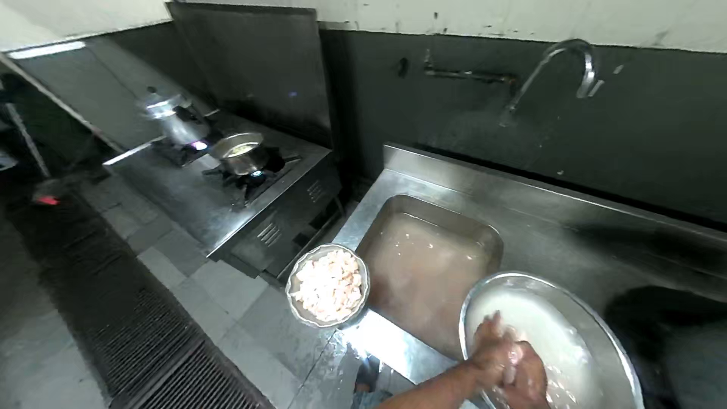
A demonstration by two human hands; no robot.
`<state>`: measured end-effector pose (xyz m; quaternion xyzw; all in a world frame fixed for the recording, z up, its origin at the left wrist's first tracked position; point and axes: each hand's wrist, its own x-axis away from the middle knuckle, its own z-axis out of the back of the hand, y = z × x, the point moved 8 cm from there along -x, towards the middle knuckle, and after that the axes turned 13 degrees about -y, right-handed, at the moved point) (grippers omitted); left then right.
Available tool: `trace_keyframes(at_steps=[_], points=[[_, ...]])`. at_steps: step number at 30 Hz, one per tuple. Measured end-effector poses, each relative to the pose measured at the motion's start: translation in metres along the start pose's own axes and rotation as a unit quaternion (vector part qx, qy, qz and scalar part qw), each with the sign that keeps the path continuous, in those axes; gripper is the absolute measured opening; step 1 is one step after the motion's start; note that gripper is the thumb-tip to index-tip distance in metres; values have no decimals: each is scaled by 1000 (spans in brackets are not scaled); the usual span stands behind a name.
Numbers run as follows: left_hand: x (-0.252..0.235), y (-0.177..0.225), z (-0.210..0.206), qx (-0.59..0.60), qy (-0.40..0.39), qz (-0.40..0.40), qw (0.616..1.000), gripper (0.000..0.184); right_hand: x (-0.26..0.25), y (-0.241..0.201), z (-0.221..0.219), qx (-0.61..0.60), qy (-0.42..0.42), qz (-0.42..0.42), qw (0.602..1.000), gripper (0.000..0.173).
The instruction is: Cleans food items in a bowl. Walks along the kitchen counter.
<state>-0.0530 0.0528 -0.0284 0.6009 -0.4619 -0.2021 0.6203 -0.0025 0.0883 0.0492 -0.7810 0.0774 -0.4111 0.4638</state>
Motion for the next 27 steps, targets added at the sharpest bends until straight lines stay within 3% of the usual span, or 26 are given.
trace_keyframes(at_steps=[1,3,5,9,12,14,17,19,20,22,24,27], points=[[22,-12,30,147,51,11,988,61,-20,20,-9,37,-37,30,998,29],[70,-57,94,356,171,65,916,58,-53,53,-47,92,-126,53,986,31],[123,-110,156,447,312,116,831,49,-64,75,-105,160,-199,13,967,30],[215,-146,254,433,562,72,701,42,-52,96,-227,221,-347,11,911,31],[243,-144,293,406,615,41,675,47,-42,110,-274,206,-395,-49,894,33],[245,-140,302,395,623,67,672,43,-49,111,-275,195,-392,-25,899,30],[243,-142,302,378,623,75,681,48,-82,92,-212,299,-301,197,884,28],[244,-145,300,371,624,76,684,49,-108,75,-133,420,-171,304,838,30],[244,-145,299,369,624,76,684,48,-121,68,-90,486,-108,313,809,33],[245,-144,300,363,622,77,690,46,-151,54,-10,604,-4,287,744,46],[248,-143,302,351,617,85,699,43,-181,43,57,647,30,165,744,66],[249,-149,305,357,611,96,700,39,-215,38,129,648,24,50,760,74]])
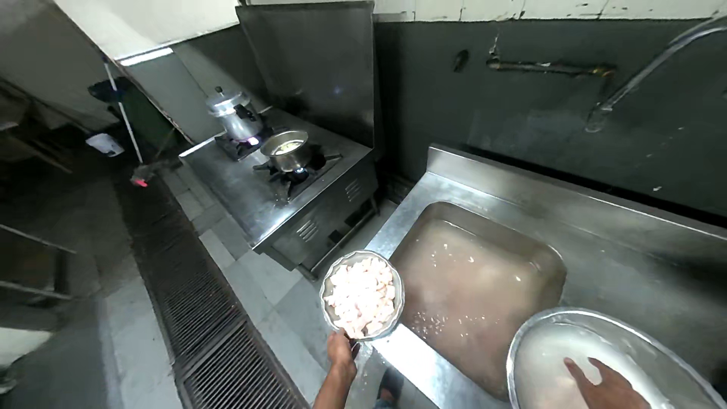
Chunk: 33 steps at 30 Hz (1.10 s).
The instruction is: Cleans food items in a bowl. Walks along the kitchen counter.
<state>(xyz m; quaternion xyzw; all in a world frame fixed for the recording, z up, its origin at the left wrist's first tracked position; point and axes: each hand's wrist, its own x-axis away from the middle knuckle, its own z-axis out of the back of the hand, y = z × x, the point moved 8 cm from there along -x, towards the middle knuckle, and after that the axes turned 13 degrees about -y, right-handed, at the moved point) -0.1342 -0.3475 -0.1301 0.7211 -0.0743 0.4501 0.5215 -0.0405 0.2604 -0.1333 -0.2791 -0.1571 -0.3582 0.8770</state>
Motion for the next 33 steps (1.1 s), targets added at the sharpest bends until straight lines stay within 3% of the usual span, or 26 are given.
trace_keyframes(at_steps=[4,8,10,12,15,17,19,22,25,27,29,31,33], points=[[1,1,2,-9,-14,5,1000,38,-4,49,-16,7,-77,-56,995,87],[7,8,4,-68,-13,-2,998,39,28,33,-37,16,-120,-74,990,91],[12,21,6,-131,18,-47,990,43,43,24,-55,31,-137,-70,988,94],[19,36,6,-180,59,-90,978,50,59,13,-66,44,-157,-67,984,89],[25,47,5,-213,107,-154,959,44,82,5,-82,109,-191,-58,974,77],[30,53,-3,-230,121,-192,946,43,92,-3,-84,125,-196,-22,972,65],[41,59,-15,-240,117,-248,931,44,93,3,-87,118,-214,-9,970,65],[68,58,-53,-230,25,-356,905,42,98,18,-88,83,-251,-38,964,72],[113,32,-124,-224,-174,-392,875,28,102,23,-86,61,-264,-43,962,68],[146,-7,-179,-231,-350,-332,845,22,102,21,-83,52,-273,-25,960,62],[188,-55,-225,-266,-484,-189,812,25,99,25,-77,0,-263,-25,964,58],[224,-108,-253,-301,-541,-11,785,30,94,37,-68,-186,-222,-45,956,52],[248,-154,-267,-322,-536,121,771,40,100,37,-51,-433,-145,-32,889,34]])
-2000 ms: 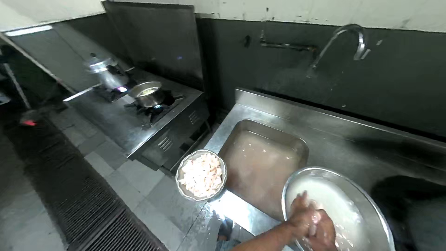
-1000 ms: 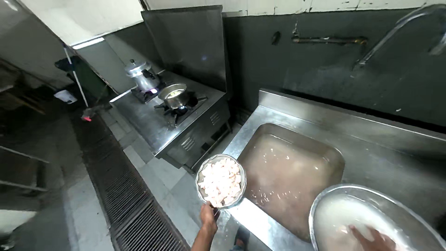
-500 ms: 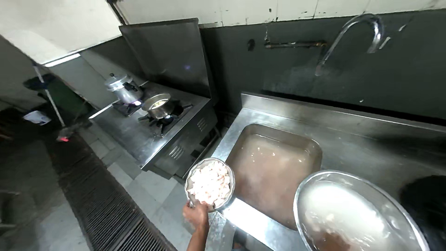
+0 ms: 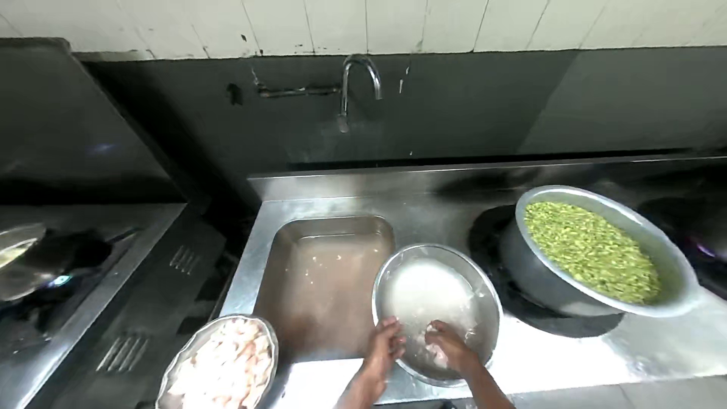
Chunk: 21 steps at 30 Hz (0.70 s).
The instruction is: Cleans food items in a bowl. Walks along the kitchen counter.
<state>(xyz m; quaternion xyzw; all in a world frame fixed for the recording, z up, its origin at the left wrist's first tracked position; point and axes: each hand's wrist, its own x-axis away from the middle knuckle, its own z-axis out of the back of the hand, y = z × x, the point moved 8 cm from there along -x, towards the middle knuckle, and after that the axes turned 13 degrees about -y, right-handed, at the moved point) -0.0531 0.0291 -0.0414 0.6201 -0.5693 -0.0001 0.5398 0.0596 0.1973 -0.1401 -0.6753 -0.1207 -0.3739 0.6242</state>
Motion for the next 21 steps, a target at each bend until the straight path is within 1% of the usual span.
trace_keyframes(at_steps=[1,2,3,5,6,7,8,9,10,11,12,13,14,15,16,17,18,19,20,21], points=[[-9,-11,-16,25,-5,43,999,46,9,-13,1,-103,13,49,993,28],[-17,-21,-32,55,-13,73,996,53,20,-30,1,-180,20,104,978,26],[-26,-28,-47,87,-27,88,992,60,32,-49,0,-228,22,160,960,29],[-42,-32,-74,170,-56,89,980,68,53,-80,-3,-262,28,261,929,41],[-50,-29,-86,215,-68,71,972,71,61,-90,-3,-260,43,302,916,48],[-58,-23,-95,264,-94,38,959,74,67,-96,-3,-250,64,337,905,50],[-65,-17,-102,301,-117,3,946,74,72,-100,-1,-239,90,359,898,49],[-69,-12,-104,321,-121,-24,939,69,78,-101,0,-228,120,366,894,48],[-72,-8,-104,320,-106,-47,940,56,83,-101,2,-222,158,362,892,47],[-74,-4,-102,301,-79,-65,948,43,85,-99,4,-229,197,350,887,41],[-73,-1,-102,265,-58,-82,959,34,83,-95,6,-259,225,331,879,33],[-71,0,-101,212,-35,-109,971,28,79,-91,7,-308,234,306,870,31],[-68,2,-101,143,-19,-154,978,27,73,-87,6,-361,228,275,862,33],[-65,7,-103,62,-10,-210,976,28,67,-85,4,-412,208,247,852,34],[-62,11,-105,-32,-6,-260,965,34,63,-84,1,-461,174,234,838,32],[-59,16,-109,-140,-3,-292,946,41,62,-85,-2,-509,135,234,818,32],[-56,21,-115,-253,-8,-302,919,46,63,-90,-7,-549,92,238,796,37],[-54,25,-123,-366,-23,-285,886,51,65,-93,-12,-583,54,234,776,40],[-54,26,-130,-476,-38,-251,842,54,67,-93,-19,-609,27,223,760,42],[-53,25,-134,-570,-43,-221,790,56,68,-90,-25,-627,-1,219,748,45]])
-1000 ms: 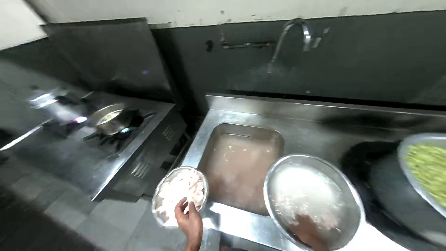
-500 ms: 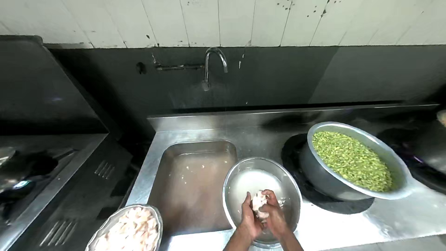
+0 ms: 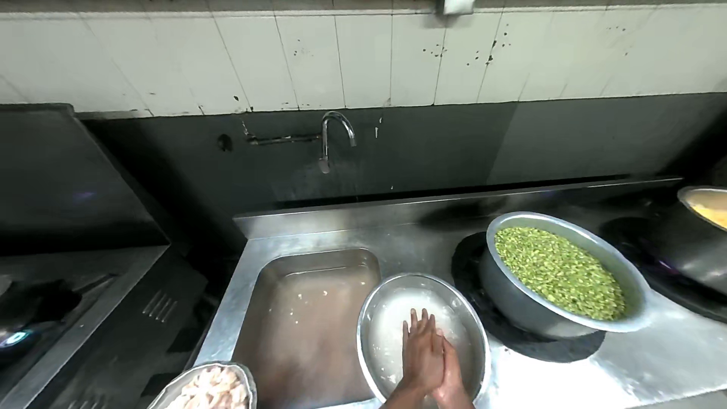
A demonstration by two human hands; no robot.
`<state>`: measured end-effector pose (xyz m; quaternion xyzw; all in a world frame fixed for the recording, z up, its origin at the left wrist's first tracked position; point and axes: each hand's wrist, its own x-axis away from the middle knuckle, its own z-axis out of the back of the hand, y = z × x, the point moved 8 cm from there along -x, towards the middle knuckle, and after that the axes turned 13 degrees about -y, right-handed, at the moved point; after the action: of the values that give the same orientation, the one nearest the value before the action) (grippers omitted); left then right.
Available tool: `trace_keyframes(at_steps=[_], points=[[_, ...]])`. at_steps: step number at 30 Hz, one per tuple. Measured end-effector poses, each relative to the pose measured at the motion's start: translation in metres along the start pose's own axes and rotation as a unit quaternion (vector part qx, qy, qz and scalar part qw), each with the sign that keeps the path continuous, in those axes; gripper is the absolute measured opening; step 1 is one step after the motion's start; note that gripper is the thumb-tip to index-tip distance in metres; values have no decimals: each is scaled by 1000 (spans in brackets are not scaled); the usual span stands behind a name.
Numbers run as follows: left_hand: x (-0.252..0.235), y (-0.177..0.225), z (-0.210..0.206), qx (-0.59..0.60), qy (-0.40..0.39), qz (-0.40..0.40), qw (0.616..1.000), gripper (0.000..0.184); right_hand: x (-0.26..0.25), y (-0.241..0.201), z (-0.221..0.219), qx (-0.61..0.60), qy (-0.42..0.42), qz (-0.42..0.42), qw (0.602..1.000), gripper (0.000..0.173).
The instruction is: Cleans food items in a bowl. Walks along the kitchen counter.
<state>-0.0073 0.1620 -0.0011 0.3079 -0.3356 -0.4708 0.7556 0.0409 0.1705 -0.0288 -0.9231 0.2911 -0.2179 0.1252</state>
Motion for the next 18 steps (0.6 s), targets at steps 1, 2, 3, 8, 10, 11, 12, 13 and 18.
trace_keyframes(at_steps=[1,2,3,8,10,11,12,13,18], points=[[-1,1,-1,-78,-32,8,996,57,1,6,2,-16,-12,-12,1000,48],[-1,-1,-2,-122,-54,9,991,57,2,10,5,-19,-9,-18,1000,50],[0,-4,-4,-139,-72,9,988,57,2,14,10,-22,3,-20,1000,49],[4,2,-8,-119,-94,-21,988,55,-2,13,20,-12,-2,13,1000,42],[2,9,-9,-109,-112,-22,987,54,-3,6,25,9,-9,41,999,40],[1,12,-10,-108,-131,-16,985,53,-4,3,27,17,-23,55,998,38],[0,14,-11,-107,-146,-14,983,53,-4,0,28,17,-35,64,997,37],[-1,15,-13,-103,-151,-14,983,53,2,-4,21,13,-27,61,998,37],[17,35,0,-79,-175,-4,981,51,60,-39,-85,134,142,8,981,34]])
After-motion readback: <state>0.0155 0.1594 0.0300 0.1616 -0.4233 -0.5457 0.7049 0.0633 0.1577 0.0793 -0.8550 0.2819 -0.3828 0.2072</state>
